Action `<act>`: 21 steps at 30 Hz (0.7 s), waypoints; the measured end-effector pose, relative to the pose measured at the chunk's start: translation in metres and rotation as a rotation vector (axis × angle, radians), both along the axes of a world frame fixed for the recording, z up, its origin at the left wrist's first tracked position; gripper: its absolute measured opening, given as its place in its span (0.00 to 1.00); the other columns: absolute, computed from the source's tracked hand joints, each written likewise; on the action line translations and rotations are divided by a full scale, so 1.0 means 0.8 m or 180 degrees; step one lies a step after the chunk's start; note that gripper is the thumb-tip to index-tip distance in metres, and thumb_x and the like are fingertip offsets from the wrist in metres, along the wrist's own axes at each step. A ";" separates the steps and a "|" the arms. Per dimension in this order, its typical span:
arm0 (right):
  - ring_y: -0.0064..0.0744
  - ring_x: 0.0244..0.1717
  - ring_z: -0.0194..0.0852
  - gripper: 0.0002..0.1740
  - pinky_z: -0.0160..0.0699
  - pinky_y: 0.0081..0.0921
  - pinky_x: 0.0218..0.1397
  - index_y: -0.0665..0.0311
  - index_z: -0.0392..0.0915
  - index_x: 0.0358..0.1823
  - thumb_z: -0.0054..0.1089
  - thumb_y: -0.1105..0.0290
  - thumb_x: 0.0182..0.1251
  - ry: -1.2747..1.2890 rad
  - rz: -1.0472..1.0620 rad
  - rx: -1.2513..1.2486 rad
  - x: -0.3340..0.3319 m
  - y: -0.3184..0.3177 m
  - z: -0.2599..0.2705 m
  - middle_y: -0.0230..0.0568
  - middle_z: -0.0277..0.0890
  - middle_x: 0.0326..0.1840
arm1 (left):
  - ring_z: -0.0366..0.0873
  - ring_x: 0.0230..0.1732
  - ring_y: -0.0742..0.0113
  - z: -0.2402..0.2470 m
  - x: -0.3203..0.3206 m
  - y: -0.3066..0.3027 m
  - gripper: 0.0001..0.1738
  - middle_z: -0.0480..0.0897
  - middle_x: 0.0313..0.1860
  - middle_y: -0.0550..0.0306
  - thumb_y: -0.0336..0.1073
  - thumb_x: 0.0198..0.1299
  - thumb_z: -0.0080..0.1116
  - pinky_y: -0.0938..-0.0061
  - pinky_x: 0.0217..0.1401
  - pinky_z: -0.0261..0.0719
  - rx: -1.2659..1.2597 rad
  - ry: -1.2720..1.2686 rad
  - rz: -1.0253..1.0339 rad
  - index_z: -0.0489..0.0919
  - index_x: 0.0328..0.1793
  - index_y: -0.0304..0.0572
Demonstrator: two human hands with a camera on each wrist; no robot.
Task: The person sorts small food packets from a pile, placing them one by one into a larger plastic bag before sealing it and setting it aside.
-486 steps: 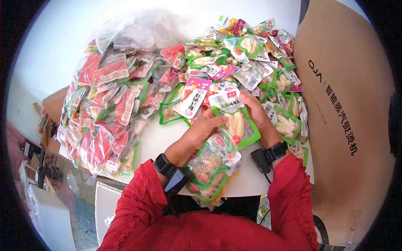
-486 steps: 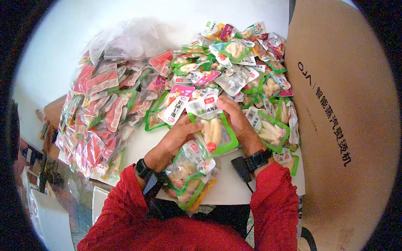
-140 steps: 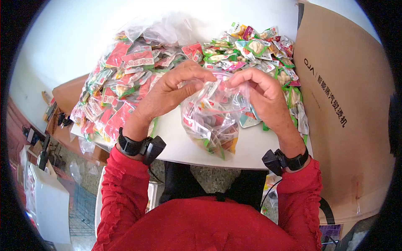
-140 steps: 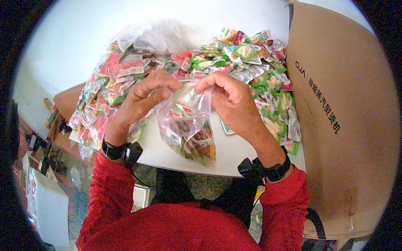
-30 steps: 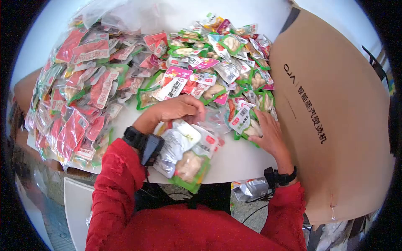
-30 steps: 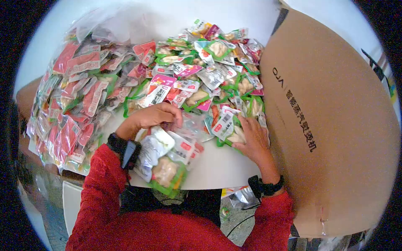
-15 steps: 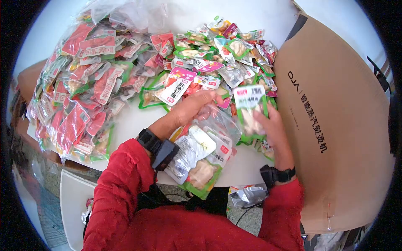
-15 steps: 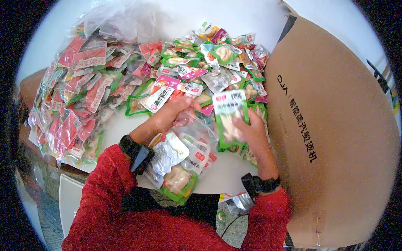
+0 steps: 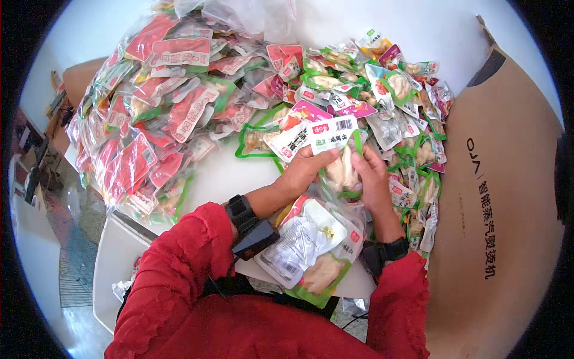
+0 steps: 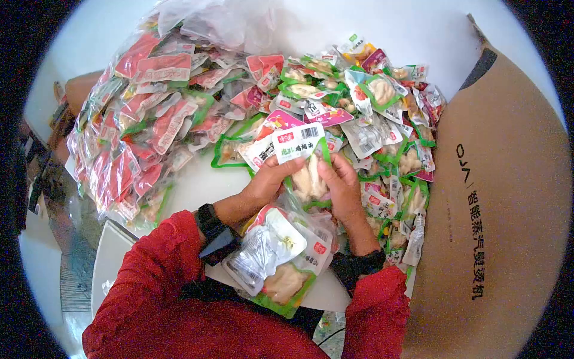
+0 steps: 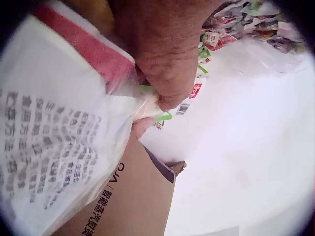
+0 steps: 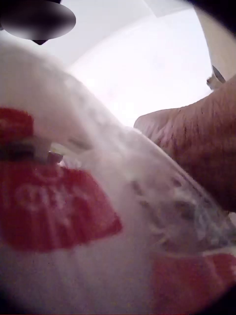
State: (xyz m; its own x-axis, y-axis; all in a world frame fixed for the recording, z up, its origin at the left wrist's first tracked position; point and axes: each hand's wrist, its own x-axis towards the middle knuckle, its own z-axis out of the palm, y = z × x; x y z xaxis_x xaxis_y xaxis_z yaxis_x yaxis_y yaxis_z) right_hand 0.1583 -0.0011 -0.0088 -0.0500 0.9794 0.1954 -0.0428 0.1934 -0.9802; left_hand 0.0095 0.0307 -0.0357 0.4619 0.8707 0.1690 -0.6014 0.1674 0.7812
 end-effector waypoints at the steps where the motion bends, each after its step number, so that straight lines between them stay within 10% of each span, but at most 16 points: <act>1: 0.15 0.33 0.69 0.18 0.69 0.14 0.31 0.65 0.70 0.50 0.51 0.62 0.63 0.0002 -0.0135 0.0148 0.001 -0.002 -0.008 0.31 0.73 0.37 | 0.76 0.45 0.71 -0.001 0.001 0.000 0.15 0.78 0.45 0.60 0.34 0.58 0.52 0.75 0.49 0.73 -0.0017 0.0038 -0.0007 0.72 0.52 0.40; 12: 0.16 0.30 0.70 0.23 0.68 0.12 0.27 0.63 0.70 0.53 0.51 0.57 0.61 -0.0040 0.0082 -0.0112 0.005 -0.006 -0.024 0.30 0.74 0.35 | 0.77 0.43 0.65 -0.002 -0.017 0.003 0.16 0.78 0.43 0.53 0.33 0.55 0.47 0.72 0.47 0.75 -0.0390 0.0625 -0.0244 0.73 0.49 0.33; 14: 0.16 0.30 0.70 0.22 0.68 0.13 0.26 0.64 0.70 0.51 0.51 0.58 0.61 -0.0013 0.0135 -0.0112 0.006 -0.007 -0.022 0.30 0.74 0.34 | 0.77 0.43 0.64 0.028 -0.028 -0.015 0.16 0.78 0.43 0.52 0.32 0.54 0.48 0.72 0.48 0.75 0.1642 0.2575 0.0334 0.73 0.49 0.35; 17: 0.15 0.29 0.68 0.20 0.68 0.13 0.26 0.64 0.72 0.49 0.51 0.58 0.61 -0.0070 0.0117 -0.0217 0.004 -0.015 -0.009 0.30 0.73 0.33 | 0.77 0.43 0.65 -0.004 -0.013 0.006 0.16 0.78 0.44 0.53 0.30 0.54 0.49 0.72 0.48 0.75 -0.0386 0.0791 -0.0153 0.73 0.50 0.36; 21: 0.15 0.30 0.68 0.19 0.68 0.14 0.30 0.66 0.73 0.47 0.50 0.59 0.62 0.0293 0.0325 -0.0002 0.001 -0.007 -0.021 0.29 0.73 0.34 | 0.77 0.43 0.66 0.002 -0.010 -0.002 0.15 0.78 0.45 0.54 0.28 0.55 0.50 0.72 0.48 0.75 -0.0370 0.0582 -0.0156 0.73 0.50 0.37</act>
State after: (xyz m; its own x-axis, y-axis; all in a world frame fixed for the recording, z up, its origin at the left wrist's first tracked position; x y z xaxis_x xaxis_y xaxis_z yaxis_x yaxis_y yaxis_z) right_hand 0.1593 -0.0065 -0.0260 -0.1313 0.9703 0.2031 -0.1520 0.1828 -0.9713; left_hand 0.0012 0.0293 -0.0339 0.5180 0.8551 -0.0216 -0.4405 0.2883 0.8502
